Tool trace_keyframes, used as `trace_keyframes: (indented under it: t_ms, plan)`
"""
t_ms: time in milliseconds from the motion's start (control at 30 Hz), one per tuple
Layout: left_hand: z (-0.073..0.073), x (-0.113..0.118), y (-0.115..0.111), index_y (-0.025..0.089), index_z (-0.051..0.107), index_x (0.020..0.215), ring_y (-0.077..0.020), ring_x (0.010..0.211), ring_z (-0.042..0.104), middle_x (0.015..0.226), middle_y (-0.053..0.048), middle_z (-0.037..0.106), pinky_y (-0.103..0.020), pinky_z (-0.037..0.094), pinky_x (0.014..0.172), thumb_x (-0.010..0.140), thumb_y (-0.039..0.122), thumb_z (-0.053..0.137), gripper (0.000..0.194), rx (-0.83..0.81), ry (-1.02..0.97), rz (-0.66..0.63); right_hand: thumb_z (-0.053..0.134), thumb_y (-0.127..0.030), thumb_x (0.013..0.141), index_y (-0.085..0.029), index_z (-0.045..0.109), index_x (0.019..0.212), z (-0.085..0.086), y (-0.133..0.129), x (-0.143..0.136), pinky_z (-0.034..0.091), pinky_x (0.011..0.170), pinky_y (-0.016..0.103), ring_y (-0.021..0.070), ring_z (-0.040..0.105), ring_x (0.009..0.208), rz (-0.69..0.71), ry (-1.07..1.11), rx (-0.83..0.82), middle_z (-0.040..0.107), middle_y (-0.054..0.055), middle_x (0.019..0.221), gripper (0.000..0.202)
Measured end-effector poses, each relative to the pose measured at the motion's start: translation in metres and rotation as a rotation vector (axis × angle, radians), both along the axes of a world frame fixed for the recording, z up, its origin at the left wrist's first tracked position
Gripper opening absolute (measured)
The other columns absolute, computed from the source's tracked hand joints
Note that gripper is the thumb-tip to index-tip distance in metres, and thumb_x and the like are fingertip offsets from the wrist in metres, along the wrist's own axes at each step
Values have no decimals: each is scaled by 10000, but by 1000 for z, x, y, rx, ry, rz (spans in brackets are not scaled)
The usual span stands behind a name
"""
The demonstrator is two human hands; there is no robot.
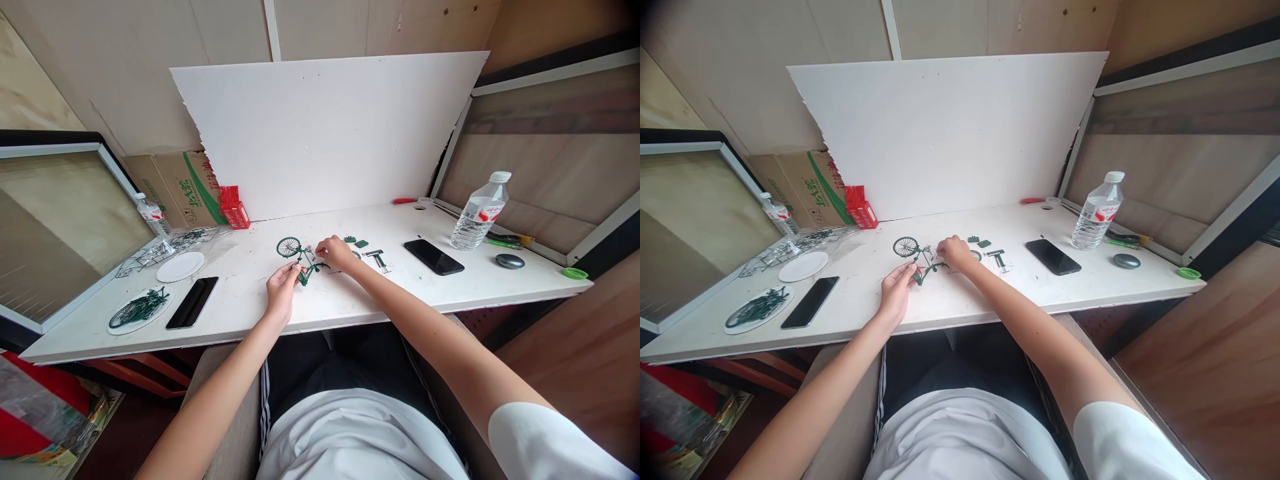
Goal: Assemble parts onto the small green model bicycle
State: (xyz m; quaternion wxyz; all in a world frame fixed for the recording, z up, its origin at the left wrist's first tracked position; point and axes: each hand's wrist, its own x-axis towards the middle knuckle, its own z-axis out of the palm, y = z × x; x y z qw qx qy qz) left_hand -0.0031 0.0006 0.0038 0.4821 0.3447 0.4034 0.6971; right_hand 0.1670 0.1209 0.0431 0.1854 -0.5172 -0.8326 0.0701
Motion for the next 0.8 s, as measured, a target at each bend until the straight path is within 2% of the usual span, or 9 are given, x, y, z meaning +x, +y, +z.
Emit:
trace_keyframes:
  t_ms: [67,233,300,467,633,800]
  plan:
    - [1,0,-1,150,784,1059,-222,1001,732,1049,-114,803,-367,514,951,704,451,963,499,-9,-5,6,638,-238,1033,-197,835,1054,0,1,-8,472,872,291,275,658,1206,-33,-9,-18,817,127,1084,202]
    - [3,1,-3,153,786,1060,-219,995,725,1081,-121,801,-361,500,949,715,431,954,474,-14,5,1,668,-225,973,-174,822,995,-4,1,-24,469,740,291,242,732,934,-150,-48,-96,814,134,1027,164]
    - [4,1,-3,148,784,1046,-219,994,725,1074,-122,800,-361,502,954,716,429,953,465,-8,2,-4,680,-225,957,-173,818,987,-6,2,-28,467,721,292,243,738,907,-180,-66,-109,813,140,1032,151]
    - [4,2,-2,144,779,1054,-219,986,727,1024,-110,802,-358,504,955,696,419,969,490,-7,-31,-4,657,-174,950,-167,802,1024,-4,1,-31,484,738,283,246,752,944,-192,-118,-119,809,151,1075,163]
    - [2,1,-1,141,775,1106,-217,997,737,1078,-125,811,-354,504,941,697,413,975,530,-21,-20,4,668,-112,930,-128,776,1113,1,1,-35,523,820,304,278,746,1040,-158,-184,-127,793,196,1109,213]
    - [3,2,-2,133,772,1124,-241,1020,758,1077,-141,818,-404,523,999,701,410,979,547,-2,15,-6,620,-48,940,-109,765,1085,2,-2,-35,525,891,330,320,687,1186,-129,-205,-109,773,228,1121,214]
